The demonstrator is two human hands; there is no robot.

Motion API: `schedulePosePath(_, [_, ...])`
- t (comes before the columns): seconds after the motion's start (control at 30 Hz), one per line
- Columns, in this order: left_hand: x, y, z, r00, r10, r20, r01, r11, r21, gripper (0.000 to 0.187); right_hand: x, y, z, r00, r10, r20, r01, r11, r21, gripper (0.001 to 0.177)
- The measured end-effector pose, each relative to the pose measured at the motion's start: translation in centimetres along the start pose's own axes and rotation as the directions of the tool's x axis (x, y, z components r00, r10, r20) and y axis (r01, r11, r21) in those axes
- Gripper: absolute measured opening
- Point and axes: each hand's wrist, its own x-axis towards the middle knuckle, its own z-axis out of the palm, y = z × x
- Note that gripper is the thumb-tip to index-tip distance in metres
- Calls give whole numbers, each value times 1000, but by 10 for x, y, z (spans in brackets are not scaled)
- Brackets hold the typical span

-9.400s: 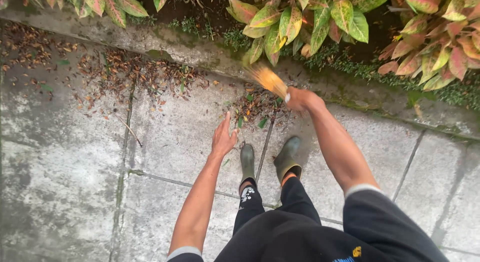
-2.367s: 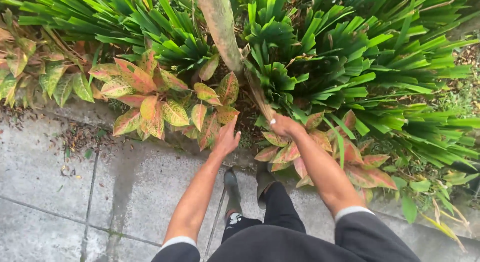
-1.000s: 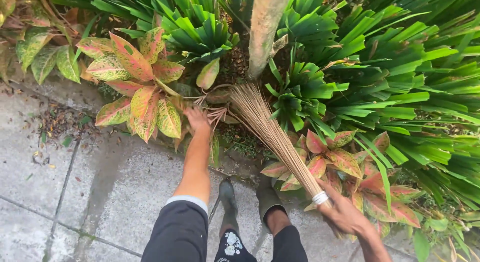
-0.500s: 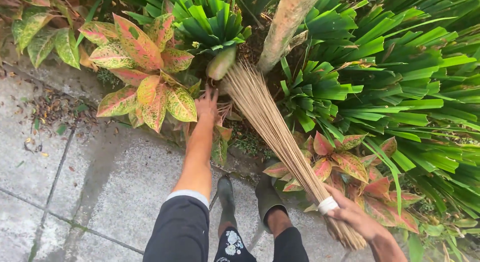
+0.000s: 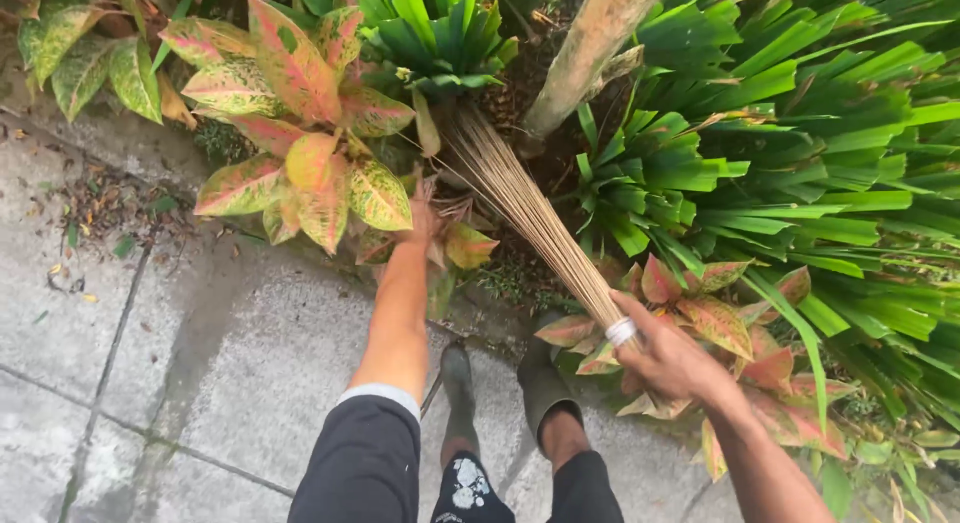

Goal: Sweeping leaves and debris from a garden walkway and plant bed using a stick broom.

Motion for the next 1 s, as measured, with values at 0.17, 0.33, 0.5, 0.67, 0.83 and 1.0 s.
schedulePosePath(0.17, [-12, 3, 21, 984, -52, 170, 53, 999, -5, 50, 16, -4, -18, 960, -253, -118, 201, 921, -335, 79])
schedulePosePath(0.33, [-21, 10, 39, 952, -86, 295, 86, 996, 10, 43, 76, -81, -47, 982, -172, -73, 94, 794, -600, 68])
schedulePosePath(0.5, [-23, 12, 32, 917, -171, 361, 183, 983, 1, 35, 162, -21, -53, 994, -103, 22, 84, 651, -754, 44])
schedulePosePath(0.67, [-45, -3, 29, 968, -82, 236, 92, 995, -30, 31, 35, -121, -92, 991, -53, -126, -69, 599, -798, 59])
schedulePosePath(0.83, [-57, 3, 41, 969, -18, 247, -2, 997, 79, 29, 77, -120, -55, 981, -177, -85, 33, 575, -818, 58])
schedulePosePath(1.0, [-49, -5, 23, 985, 2, 173, -12, 999, 53, 29, 124, -59, -53, 997, -19, -74, -44, 641, -766, 56])
